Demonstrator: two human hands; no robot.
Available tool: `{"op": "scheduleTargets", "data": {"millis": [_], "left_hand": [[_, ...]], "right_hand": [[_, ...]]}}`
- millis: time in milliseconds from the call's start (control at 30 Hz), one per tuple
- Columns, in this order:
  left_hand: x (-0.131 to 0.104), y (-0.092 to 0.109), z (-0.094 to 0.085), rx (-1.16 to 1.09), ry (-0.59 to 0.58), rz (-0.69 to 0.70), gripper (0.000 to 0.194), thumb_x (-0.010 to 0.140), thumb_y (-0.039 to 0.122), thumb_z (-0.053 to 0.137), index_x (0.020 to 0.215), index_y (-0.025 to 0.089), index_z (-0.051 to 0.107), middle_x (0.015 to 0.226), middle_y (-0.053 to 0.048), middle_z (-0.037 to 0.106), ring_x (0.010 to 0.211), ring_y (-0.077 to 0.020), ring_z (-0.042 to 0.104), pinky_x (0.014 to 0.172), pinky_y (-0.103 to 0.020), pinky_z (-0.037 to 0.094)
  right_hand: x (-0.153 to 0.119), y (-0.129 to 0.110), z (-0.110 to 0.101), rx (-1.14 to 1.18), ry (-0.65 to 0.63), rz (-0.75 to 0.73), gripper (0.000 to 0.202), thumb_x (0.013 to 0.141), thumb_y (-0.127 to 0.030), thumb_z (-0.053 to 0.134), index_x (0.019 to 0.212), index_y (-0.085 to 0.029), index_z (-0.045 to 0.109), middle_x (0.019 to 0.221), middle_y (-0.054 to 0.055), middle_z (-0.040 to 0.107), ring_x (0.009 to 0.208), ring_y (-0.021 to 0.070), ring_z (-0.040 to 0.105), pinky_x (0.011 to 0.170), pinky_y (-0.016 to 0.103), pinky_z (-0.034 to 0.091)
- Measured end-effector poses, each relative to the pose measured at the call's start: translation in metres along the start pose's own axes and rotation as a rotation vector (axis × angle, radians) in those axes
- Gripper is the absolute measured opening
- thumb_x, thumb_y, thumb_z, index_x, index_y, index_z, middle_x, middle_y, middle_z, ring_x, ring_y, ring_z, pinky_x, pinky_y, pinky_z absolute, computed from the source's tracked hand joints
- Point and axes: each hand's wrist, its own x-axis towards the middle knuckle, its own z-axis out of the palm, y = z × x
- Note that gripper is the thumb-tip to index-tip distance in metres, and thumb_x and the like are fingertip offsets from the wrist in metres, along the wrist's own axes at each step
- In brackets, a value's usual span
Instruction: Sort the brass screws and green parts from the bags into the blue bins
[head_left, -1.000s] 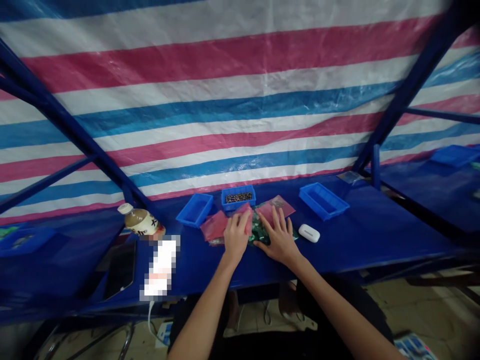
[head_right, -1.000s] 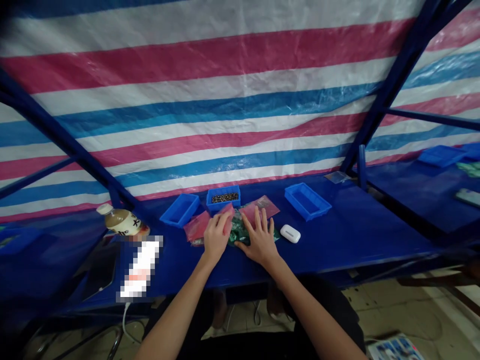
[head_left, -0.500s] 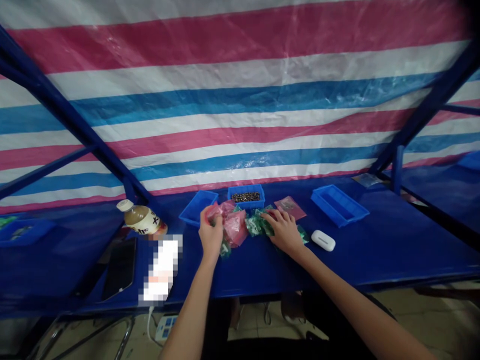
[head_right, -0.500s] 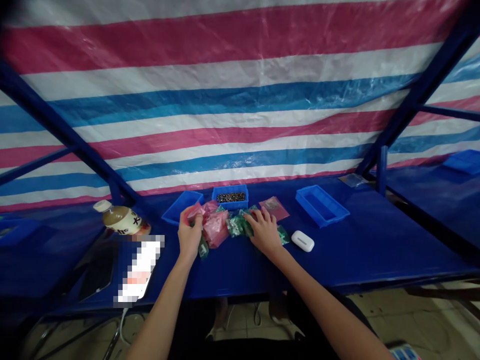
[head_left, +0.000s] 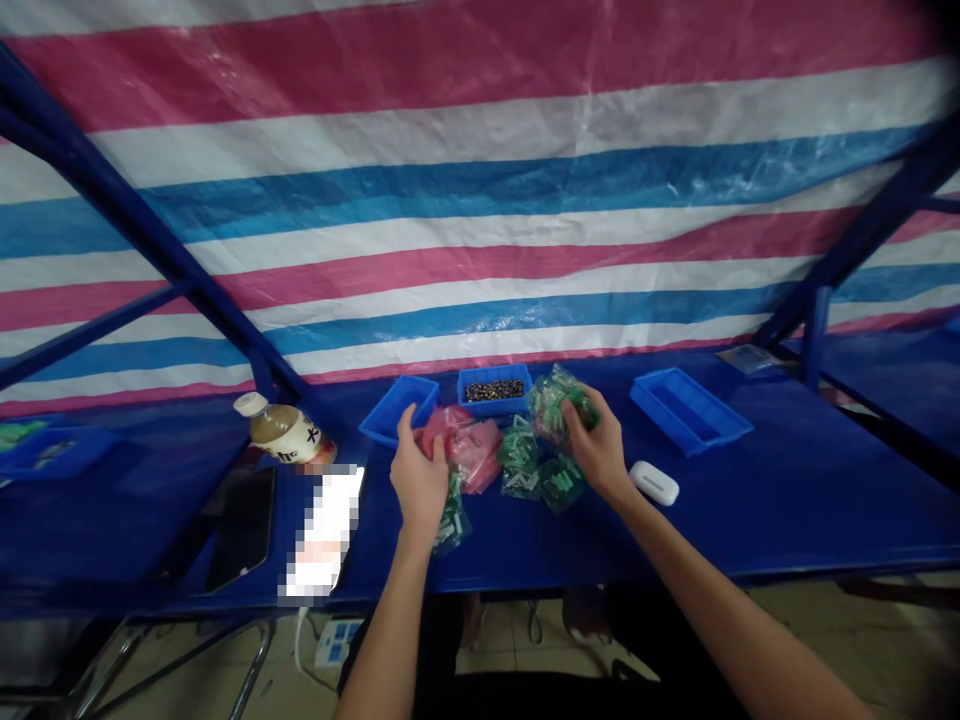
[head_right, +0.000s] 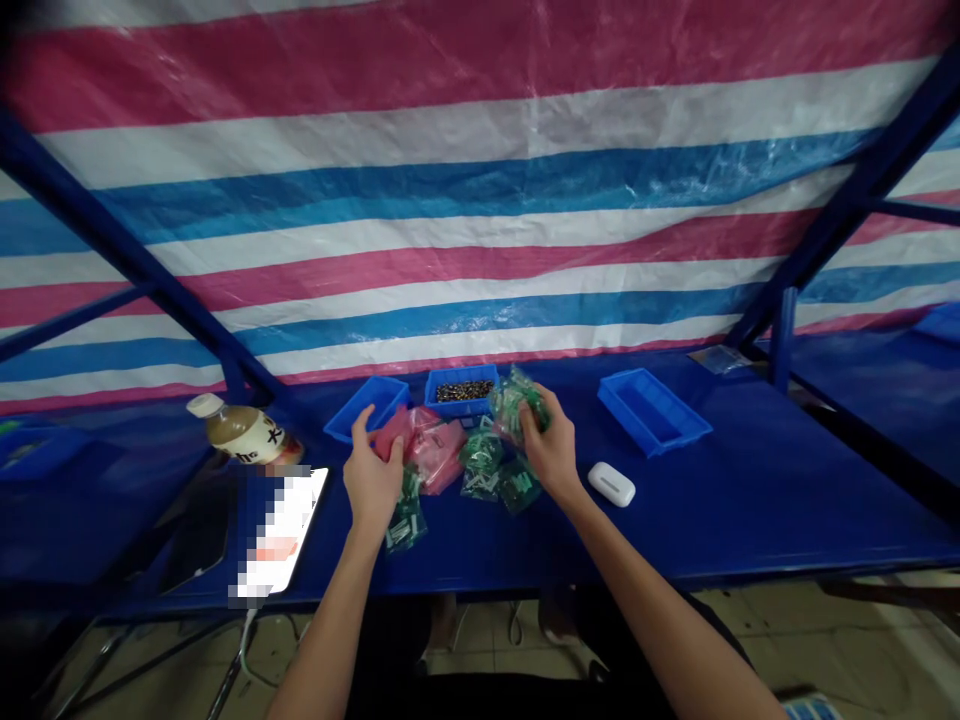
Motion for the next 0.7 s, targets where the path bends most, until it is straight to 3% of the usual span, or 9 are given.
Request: {"op": "scheduleTargets", "data": {"millis": [100, 233, 300, 367, 500, 600, 700], "left_hand": [[0.003, -0.009, 0.004, -0.160, -0.061, -0.049, 0.053, 0.083, 0.027, 0.061, 0.134, 0.028, 0.049, 0.107, -0.006, 0.069, 0.090, -0.0264, 0.067, 0.084, -0.039, 0.050], [0.008, -0.023, 0.013, -0.369, -0.025, -0.130, 0.041, 0.080, 0.030, 0.064, 0.121, 0.025, 0.060, 0.113, -0.006, 0.067, 0.101, -0.0235, 0.064, 0.091, -0.037, 0.048], [0.010, -0.027, 0.016, -0.470, 0.018, -0.162, 0.038, 0.081, 0.036, 0.064, 0.116, 0.023, 0.062, 0.112, -0.007, 0.067, 0.099, -0.0218, 0.064, 0.089, -0.034, 0.049], [0.010, -0.026, 0.016, -0.499, 0.029, -0.156, 0.033, 0.083, 0.041, 0.061, 0.110, 0.021, 0.064, 0.107, -0.006, 0.068, 0.095, -0.0212, 0.065, 0.086, -0.033, 0.049], [0.006, -0.018, 0.016, -0.152, -0.096, -0.001, 0.026, 0.085, 0.042, 0.058, 0.097, 0.021, 0.067, 0.093, -0.007, 0.070, 0.093, -0.0245, 0.063, 0.089, -0.038, 0.046], [0.000, -0.011, 0.019, 0.167, -0.106, 0.143, 0.031, 0.085, 0.042, 0.058, 0.109, 0.024, 0.067, 0.114, -0.010, 0.066, 0.111, -0.0305, 0.055, 0.097, -0.047, 0.040], [-0.007, -0.006, 0.025, 0.302, -0.130, 0.145, 0.047, 0.087, 0.051, 0.054, 0.127, 0.028, 0.060, 0.138, -0.012, 0.052, 0.122, -0.0348, 0.047, 0.097, -0.052, 0.038]], "right_hand": [[0.004, 0.007, 0.001, 0.105, 0.033, 0.140, 0.044, 0.087, -0.043, 0.056, 0.122, -0.017, 0.055, 0.106, 0.008, 0.068, 0.093, 0.0223, 0.064, 0.084, 0.036, 0.051], [0.002, 0.023, -0.005, -0.104, -0.098, 0.259, 0.065, 0.079, -0.045, 0.063, 0.136, -0.020, 0.044, 0.090, 0.005, 0.068, 0.076, 0.0235, 0.064, 0.073, 0.038, 0.051], [0.003, 0.030, -0.012, -0.251, -0.134, 0.229, 0.073, 0.078, -0.044, 0.064, 0.141, -0.019, 0.038, 0.093, 0.007, 0.068, 0.081, 0.0260, 0.064, 0.075, 0.041, 0.050], [0.004, 0.034, -0.018, -0.394, -0.112, 0.143, 0.076, 0.077, -0.042, 0.065, 0.143, -0.019, 0.036, 0.110, 0.012, 0.065, 0.097, 0.0300, 0.060, 0.084, 0.044, 0.048], [0.002, 0.038, -0.022, -0.653, -0.091, 0.083, 0.067, 0.085, -0.049, 0.056, 0.144, -0.022, 0.039, 0.139, 0.018, 0.046, 0.123, 0.0374, 0.045, 0.093, 0.052, 0.042], [-0.003, 0.038, -0.015, -0.746, -0.202, 0.098, 0.063, 0.090, -0.060, 0.044, 0.142, -0.025, 0.043, 0.144, 0.019, 0.041, 0.128, 0.0396, 0.041, 0.095, 0.056, 0.038], [-0.009, 0.037, -0.006, -0.803, -0.325, 0.056, 0.064, 0.088, -0.066, 0.042, 0.139, -0.028, 0.049, 0.143, 0.016, 0.045, 0.131, 0.0403, 0.038, 0.100, 0.059, 0.032]]}}
